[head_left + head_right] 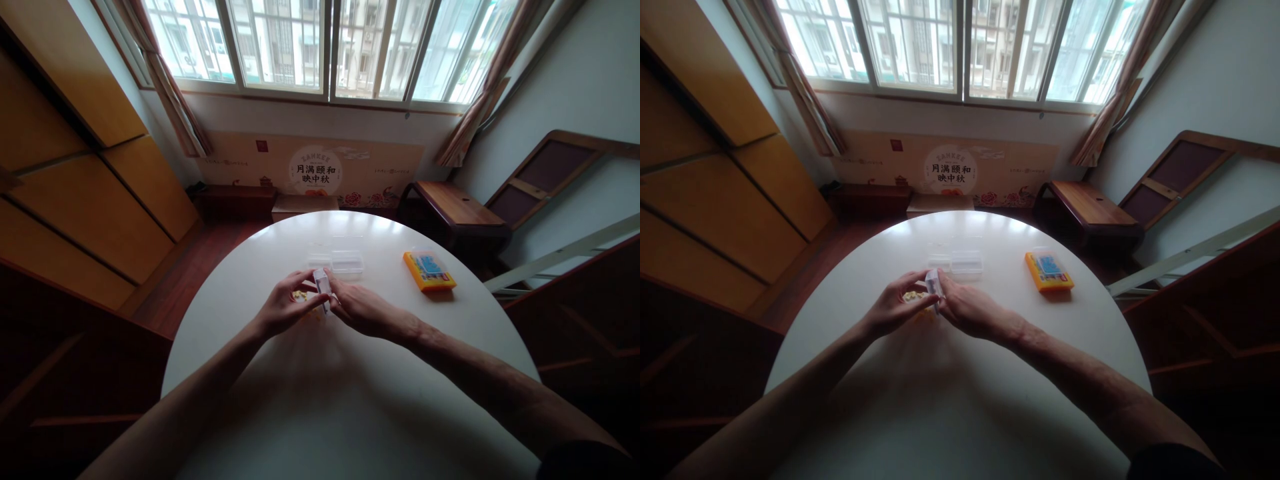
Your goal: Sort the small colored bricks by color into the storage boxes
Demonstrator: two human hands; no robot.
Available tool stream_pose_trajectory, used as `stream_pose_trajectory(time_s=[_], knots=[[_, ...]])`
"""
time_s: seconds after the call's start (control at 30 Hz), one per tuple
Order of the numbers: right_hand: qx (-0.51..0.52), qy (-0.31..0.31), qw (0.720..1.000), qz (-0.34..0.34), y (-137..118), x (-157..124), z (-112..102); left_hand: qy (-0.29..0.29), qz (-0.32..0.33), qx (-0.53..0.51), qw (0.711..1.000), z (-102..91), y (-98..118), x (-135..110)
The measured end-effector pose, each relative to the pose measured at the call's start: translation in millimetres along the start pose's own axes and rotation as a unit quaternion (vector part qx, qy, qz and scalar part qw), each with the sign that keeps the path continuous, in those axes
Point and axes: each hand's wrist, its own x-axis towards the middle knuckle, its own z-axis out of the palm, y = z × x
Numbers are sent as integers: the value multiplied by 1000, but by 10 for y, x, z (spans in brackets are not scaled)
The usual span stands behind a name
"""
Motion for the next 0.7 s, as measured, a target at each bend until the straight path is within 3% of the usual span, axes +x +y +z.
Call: stream_pose_trajectory(time_s=[0.7], knots=[[-14,0,999,34,-146,-36,20,6,50,37,998,25,42,-7]])
